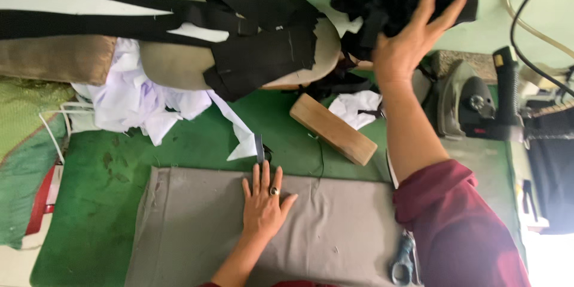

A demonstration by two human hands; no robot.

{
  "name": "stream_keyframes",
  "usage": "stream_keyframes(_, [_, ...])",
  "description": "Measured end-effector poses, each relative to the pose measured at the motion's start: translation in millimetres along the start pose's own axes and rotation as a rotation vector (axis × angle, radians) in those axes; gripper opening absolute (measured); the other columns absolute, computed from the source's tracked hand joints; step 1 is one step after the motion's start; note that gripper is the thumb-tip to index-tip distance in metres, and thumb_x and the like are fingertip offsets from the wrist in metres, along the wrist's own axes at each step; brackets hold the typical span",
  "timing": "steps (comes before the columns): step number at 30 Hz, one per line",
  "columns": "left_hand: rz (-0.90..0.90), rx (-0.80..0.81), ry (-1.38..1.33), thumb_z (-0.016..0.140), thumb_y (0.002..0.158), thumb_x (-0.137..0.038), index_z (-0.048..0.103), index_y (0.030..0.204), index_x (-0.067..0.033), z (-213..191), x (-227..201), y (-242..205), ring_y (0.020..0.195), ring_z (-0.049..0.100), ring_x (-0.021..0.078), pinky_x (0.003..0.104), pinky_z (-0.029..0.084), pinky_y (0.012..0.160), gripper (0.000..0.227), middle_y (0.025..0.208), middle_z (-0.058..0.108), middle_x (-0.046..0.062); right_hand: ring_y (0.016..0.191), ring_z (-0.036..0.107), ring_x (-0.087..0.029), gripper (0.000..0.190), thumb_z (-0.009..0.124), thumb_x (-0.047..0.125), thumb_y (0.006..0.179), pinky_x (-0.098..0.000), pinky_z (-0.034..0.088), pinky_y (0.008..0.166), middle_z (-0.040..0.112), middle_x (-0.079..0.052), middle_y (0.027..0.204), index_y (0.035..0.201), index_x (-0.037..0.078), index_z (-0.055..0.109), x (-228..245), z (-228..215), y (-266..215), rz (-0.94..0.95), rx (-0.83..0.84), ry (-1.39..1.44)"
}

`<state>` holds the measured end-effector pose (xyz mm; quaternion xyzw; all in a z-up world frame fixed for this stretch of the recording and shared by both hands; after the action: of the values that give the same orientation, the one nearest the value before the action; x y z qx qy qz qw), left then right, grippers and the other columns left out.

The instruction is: The person cuts a piece of black fabric using shears, then irons it on a workbench. They trim the edges of the black fabric again and place it on a white fabric sheet. Finally, they cut the white fabric around the black piece.

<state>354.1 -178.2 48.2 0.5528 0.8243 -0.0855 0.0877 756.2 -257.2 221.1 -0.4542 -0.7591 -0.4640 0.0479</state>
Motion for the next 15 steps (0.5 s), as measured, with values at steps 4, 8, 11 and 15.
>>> stream_keyframes(4, [-0.027,-0.062,-0.005,0.057,0.095,-0.066,0.041,0.157,-0.0154,3.7,2.2,1.7,0.153,0.024,0.0446,0.070,0.029,0.111,0.081,0.167,0.027,0.020,0.144,0.031,-0.058,0.112,0.082,0.026,0.072,-0.0671,0.029,0.114,0.001,-0.024,0.167,0.165,0.010,0.022,-22.4,98.6,-38.9,0.083,0.509,-0.347])
stream_keyframes(8, [0.003,-0.064,-0.047,0.055,0.098,-0.063,0.039,0.158,-0.0139,-4.7,2.8,1.8,0.152,0.025,0.0453,0.070,0.028,0.112,0.079,0.166,0.028,0.022,0.139,0.048,-0.041,0.081,0.049,0.067,0.087,-0.0495,0.034,0.114,0.055,-0.011,0.151,0.150,0.017,0.054,-24.0,129.8,-68.7,-0.111,1.467,-0.644])
stream_keyframes(11, [0.006,-0.063,-0.056,0.055,0.097,-0.064,0.040,0.157,-0.0140,-6.1,3.0,1.3,0.152,0.026,0.0463,0.070,0.028,0.112,0.080,0.166,0.029,0.023,0.132,0.057,-0.037,0.065,0.054,0.052,0.091,-0.0452,0.045,0.107,0.061,-0.011,0.146,0.145,0.017,0.061,2.5,85.4,-44.9,-0.102,1.556,-0.515])
stream_keyframes(15, [-0.030,0.036,-0.061,0.046,0.098,-0.067,0.036,0.160,-0.0164,7.3,3.2,1.0,0.156,0.015,0.0439,0.071,0.020,0.115,0.080,0.170,0.019,0.019,0.066,0.049,-0.035,0.013,0.052,0.024,0.083,-0.0482,0.040,0.061,0.058,-0.010,0.070,0.073,0.019,0.058,32.0,-13.0,-24.3,-0.176,0.887,-0.233])
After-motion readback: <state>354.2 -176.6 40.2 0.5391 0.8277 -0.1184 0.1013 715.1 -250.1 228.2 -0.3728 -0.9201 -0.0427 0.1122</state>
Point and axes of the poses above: each hand's wrist, its own y-axis towards the middle knuckle, its own z-axis out of the palm, x = y × z, the point moved 5 cm from there along y, towards the middle knuckle
